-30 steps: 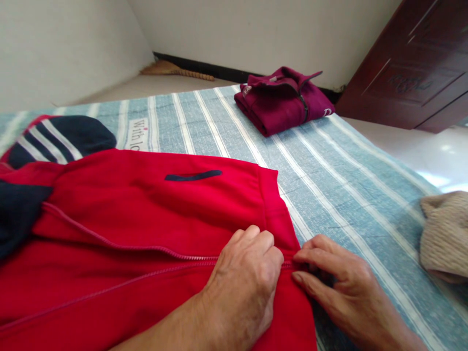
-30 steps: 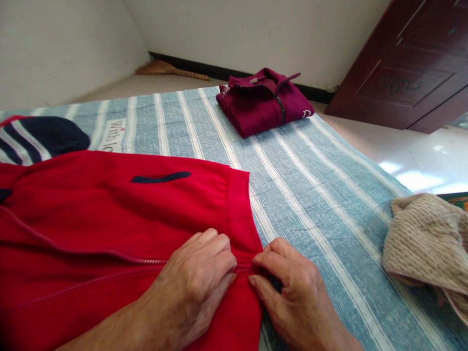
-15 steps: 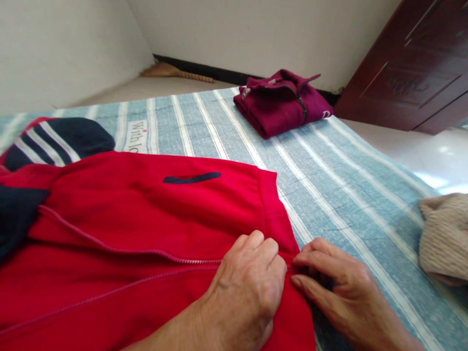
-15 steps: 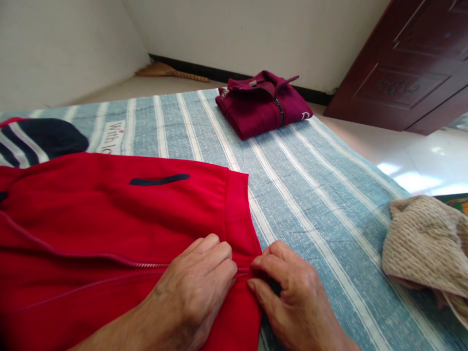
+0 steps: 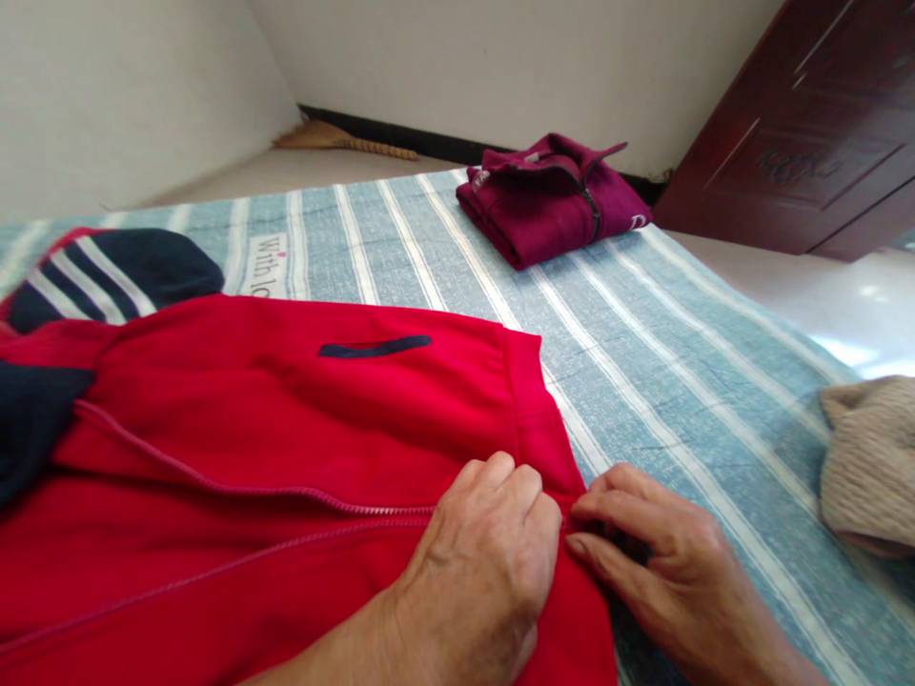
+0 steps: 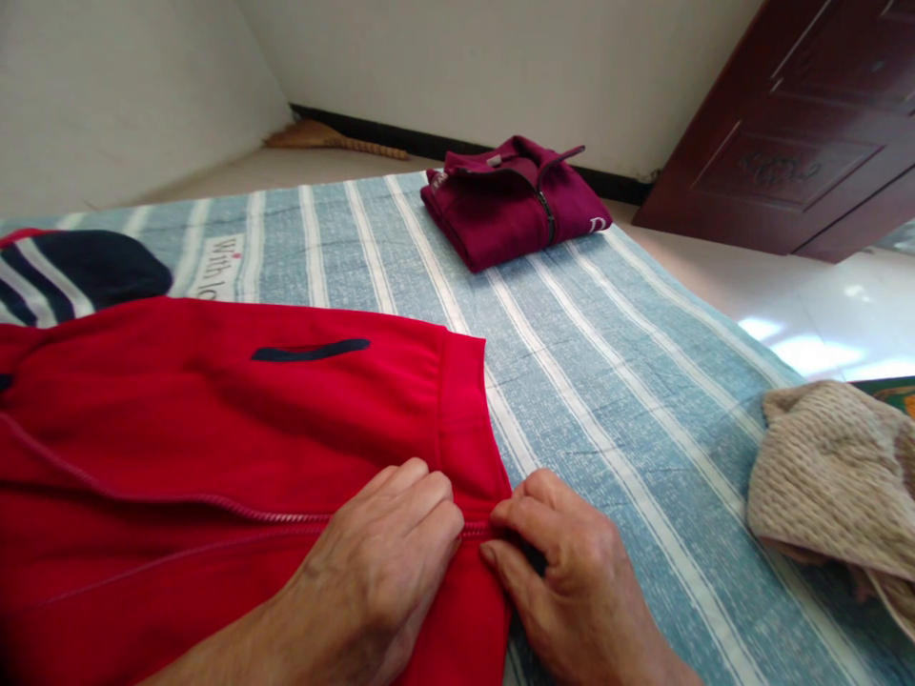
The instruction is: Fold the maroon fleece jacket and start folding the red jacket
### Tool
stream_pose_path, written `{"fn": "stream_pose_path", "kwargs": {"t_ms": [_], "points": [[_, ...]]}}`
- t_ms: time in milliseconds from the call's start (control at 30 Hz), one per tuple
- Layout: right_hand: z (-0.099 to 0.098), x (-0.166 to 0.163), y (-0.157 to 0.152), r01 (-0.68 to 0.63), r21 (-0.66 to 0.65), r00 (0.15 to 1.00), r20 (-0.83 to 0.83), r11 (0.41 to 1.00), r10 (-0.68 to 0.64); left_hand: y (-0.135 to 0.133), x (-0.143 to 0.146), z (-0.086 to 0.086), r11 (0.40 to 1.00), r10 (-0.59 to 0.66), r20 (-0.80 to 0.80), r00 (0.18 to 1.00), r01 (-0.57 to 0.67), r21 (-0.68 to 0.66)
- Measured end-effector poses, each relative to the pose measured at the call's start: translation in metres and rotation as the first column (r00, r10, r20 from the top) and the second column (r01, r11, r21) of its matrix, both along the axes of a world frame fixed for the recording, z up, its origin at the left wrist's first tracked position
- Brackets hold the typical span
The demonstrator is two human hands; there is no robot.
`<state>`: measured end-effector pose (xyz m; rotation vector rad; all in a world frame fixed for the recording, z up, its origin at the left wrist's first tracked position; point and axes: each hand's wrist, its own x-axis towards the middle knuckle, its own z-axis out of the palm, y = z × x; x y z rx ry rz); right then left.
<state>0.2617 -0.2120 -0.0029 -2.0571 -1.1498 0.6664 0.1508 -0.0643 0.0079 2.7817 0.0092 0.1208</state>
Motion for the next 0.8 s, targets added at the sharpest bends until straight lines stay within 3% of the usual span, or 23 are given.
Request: {"fn": "stream_pose_path", "kwargs": {"t_ms": [600, 800], "points": [[-0.002, -0.001, 0.007, 0.064, -0.005, 0.998, 0.001, 0.998, -0.064, 0.0, 0.002, -0.004, 0.999, 0.042, 0.008, 0.999, -0.042, -0.01], [0.002, -0.003, 0.013, 0.158, -0.093, 0.984, -0.063, 0.983, -0.164, -0.001, 0.002, -0.004, 0.997, 0.068, 0.022, 0.997, -0.068, -0.024]]}}
